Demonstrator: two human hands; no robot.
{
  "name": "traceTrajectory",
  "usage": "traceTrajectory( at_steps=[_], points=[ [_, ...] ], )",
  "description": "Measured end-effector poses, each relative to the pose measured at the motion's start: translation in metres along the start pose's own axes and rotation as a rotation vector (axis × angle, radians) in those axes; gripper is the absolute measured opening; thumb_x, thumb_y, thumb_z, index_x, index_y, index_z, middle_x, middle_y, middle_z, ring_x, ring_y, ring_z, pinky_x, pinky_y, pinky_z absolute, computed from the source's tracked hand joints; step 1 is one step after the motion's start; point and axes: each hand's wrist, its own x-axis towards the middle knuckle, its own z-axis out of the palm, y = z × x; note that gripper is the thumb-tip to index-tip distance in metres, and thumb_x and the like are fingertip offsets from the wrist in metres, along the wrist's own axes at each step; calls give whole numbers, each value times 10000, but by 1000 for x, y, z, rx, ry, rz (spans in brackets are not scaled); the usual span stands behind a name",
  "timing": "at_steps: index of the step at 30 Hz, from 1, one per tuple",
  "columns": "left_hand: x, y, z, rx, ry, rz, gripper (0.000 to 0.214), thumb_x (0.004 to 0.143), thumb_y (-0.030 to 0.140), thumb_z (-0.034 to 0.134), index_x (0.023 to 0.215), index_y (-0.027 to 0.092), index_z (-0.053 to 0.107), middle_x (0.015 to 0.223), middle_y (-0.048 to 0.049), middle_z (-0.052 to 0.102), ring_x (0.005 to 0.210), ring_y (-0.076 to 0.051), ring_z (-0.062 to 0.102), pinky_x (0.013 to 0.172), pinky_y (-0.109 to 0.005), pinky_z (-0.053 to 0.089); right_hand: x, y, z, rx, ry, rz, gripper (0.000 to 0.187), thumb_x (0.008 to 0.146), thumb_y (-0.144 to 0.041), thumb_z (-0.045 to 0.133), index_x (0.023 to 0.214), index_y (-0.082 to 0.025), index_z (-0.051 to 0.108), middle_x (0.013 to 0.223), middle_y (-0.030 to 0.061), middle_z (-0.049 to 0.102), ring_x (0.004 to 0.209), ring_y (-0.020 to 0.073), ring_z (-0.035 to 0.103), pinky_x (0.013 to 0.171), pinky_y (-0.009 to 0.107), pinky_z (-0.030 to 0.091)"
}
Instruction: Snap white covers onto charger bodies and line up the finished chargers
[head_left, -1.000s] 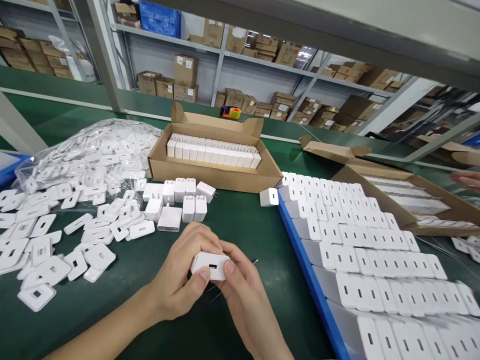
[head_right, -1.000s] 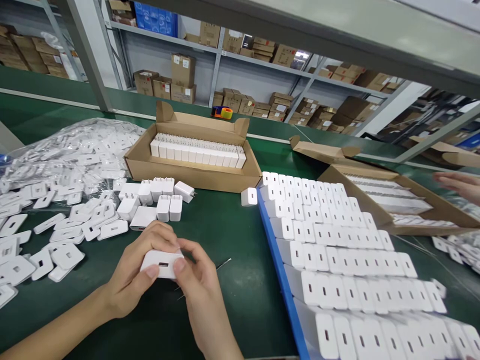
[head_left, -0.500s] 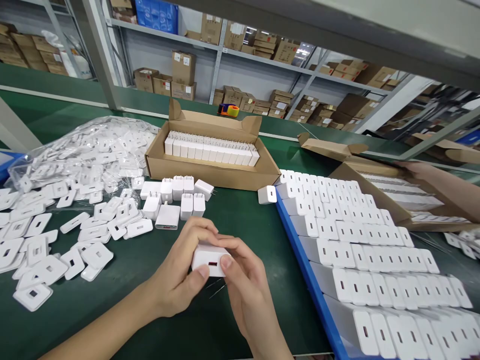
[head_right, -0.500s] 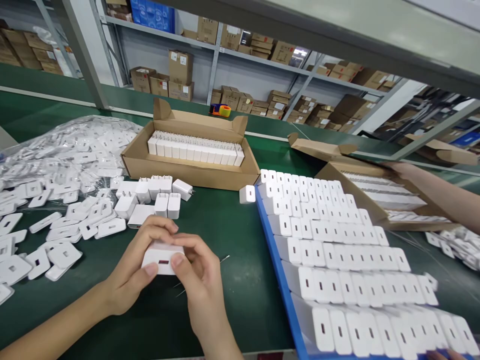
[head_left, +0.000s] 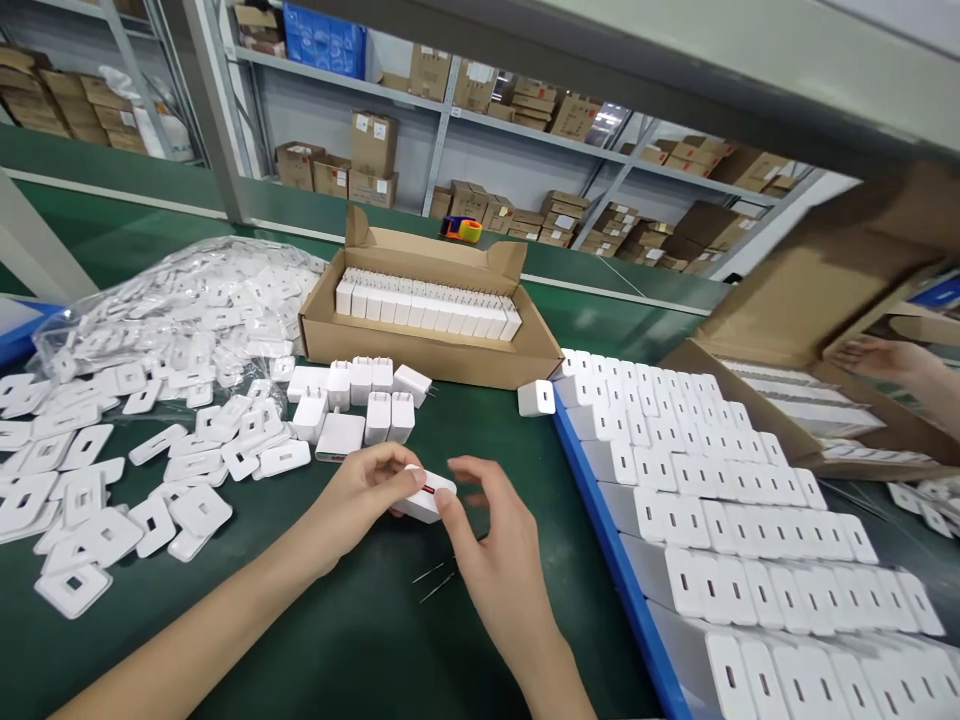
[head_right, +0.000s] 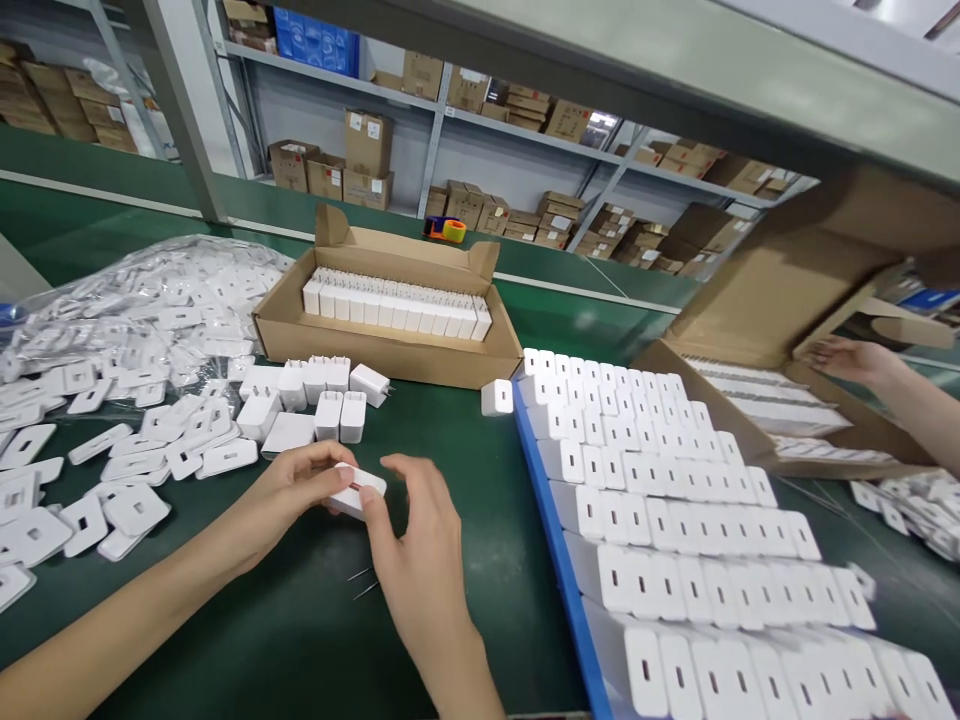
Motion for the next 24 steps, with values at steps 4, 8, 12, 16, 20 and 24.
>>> traceTrajectory(
  at_steps=[4,8,12,16,20,24],
  points=[
    [1,-1,0,54,21,47,253,789,414,615,716,178,561,643,42,492,604,-109,446,554,-211,357,-4,-4,-7,-168,-129,-264,87,929,-169,500,966,-225,556,1038,39,614,898,160,590,725,253,469],
    [1,-3,0,54,4,73,283,821,435,574,705,179,539,671,27,500,621,-130,507,556,-231,429,-3,-2,-7,-210,-18,-323,111,912,-132,526,918,-219,594,991,37,633,872,160,604,705,251,483],
    [-1,-8,6,37,81,209,215,766,347,639,750,195,488,872,-11,523,820,-177,592,711,-305,518,-3,3,-1,-43,222,-236,138,908,-179,535,895,-219,666,968,51,643,851,156,624,653,235,507],
    [-7,-17,13,434,368,827,187,798,140,645,765,200,471,947,-32,490,927,-173,568,776,-287,510,-12,-1,18,477,314,78,136,819,-332,687,851,-202,665,923,35,646,789,132,642,690,229,549],
    [-10,-24,15,804,415,1312,170,848,51,609,833,175,494,989,-75,490,994,-217,582,863,-353,538,-24,-10,45,793,465,219,321,743,-410,770,803,-204,531,775,-12,636,705,108,629,632,193,528],
    [-11,-23,16,858,419,1370,148,858,64,602,832,168,501,994,-86,484,1010,-238,577,892,-384,549,-25,-15,57,821,558,224,395,747,-438,758,844,-218,445,834,4,649,775,144,661,674,239,546]
  ],
)
